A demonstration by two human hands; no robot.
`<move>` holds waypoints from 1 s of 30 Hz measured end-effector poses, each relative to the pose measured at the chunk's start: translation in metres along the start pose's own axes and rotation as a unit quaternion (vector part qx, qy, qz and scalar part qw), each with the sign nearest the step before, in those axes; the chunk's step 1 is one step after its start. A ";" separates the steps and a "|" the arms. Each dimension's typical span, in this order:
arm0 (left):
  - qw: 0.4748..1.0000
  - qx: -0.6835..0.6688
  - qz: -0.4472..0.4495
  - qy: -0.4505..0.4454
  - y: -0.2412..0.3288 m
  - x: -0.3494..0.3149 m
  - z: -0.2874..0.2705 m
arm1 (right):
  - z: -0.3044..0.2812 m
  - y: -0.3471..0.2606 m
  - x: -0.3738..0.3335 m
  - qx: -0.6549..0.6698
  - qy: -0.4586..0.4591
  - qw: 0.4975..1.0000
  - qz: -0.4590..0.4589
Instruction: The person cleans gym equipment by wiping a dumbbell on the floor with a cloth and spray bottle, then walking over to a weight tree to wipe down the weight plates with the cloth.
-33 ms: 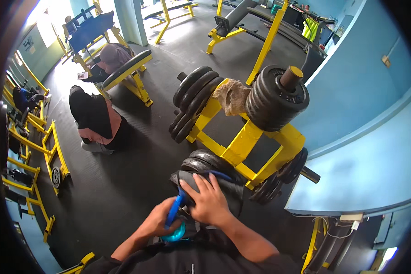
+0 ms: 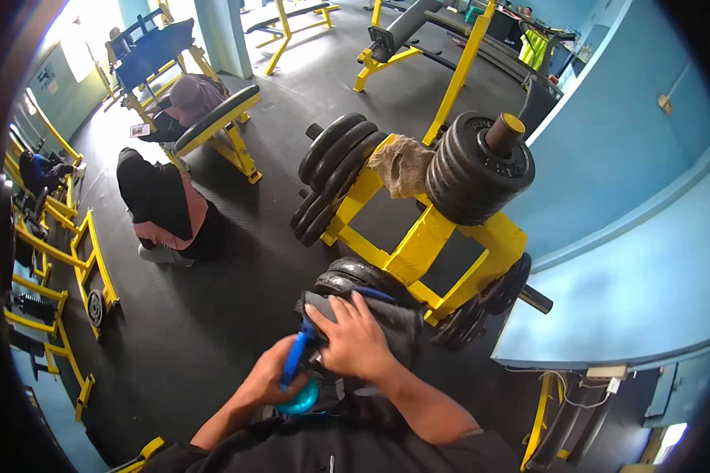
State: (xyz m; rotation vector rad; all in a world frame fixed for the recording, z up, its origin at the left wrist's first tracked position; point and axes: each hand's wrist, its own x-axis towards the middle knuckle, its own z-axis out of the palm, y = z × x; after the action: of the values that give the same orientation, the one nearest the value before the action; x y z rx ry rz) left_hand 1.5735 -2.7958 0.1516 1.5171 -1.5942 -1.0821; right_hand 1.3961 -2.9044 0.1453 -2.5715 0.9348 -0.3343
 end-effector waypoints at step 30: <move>0.891 0.178 0.128 -0.397 0.074 0.073 0.012 | 0.038 0.057 -0.062 0.079 0.426 0.856 0.281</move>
State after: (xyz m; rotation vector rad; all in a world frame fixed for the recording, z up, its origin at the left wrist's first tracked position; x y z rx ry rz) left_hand 1.5243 -2.8685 0.2080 1.0500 -2.5888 -1.4037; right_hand 1.3307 -2.8933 0.0814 -1.8179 1.7887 -1.3499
